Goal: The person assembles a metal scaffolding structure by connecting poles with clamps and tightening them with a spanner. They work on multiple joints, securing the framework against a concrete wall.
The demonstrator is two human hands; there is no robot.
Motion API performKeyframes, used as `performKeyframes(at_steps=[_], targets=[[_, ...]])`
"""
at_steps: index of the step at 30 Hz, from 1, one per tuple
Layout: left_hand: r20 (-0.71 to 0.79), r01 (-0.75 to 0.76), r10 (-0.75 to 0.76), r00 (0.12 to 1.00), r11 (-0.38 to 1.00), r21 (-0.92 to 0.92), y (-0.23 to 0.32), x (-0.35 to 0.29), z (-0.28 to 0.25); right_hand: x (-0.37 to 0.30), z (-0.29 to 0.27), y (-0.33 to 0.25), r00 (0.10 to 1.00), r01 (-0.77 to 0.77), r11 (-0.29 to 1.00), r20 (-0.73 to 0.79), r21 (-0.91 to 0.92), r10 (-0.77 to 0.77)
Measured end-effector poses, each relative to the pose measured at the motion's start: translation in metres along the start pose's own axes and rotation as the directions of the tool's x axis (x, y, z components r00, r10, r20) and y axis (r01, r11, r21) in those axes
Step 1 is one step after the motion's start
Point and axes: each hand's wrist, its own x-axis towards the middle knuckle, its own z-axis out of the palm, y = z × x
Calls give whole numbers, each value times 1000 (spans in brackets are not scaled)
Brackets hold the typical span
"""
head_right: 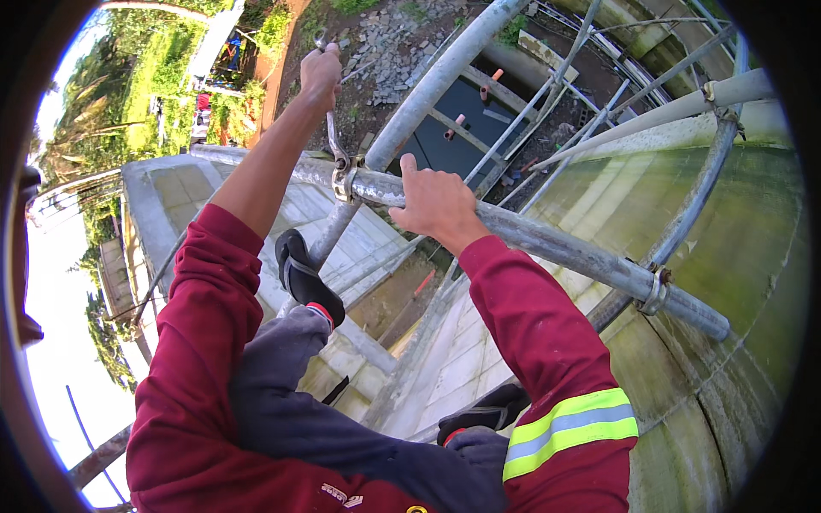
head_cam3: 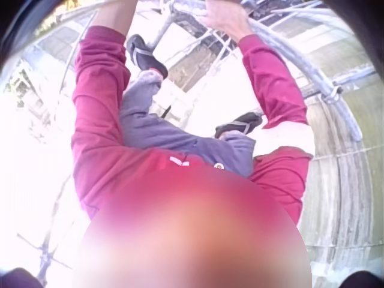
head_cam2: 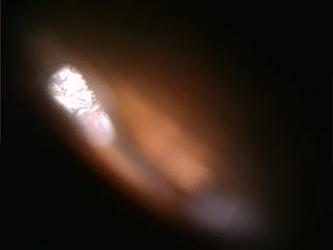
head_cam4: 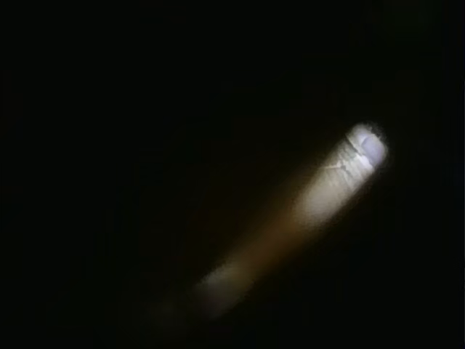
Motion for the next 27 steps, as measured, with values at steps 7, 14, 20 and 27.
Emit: performKeyframes(at_steps=[7,14,20,27], targets=[[545,-618,451,707,769,164,29,-115,38,13,-24,61,726,391,645,-651,656,222],[874,-921,418,248,382,78,-15,-187,7,-55,-63,52,973,-97,740,-93,666,212],[893,-936,447,61,336,-105,-63,-204,-12,-92,-35,20,984,-123,933,160,338,72],[863,-953,476,-171,143,-267,-88,-161,-58,-111,52,-14,895,-444,522,394,729,211]])
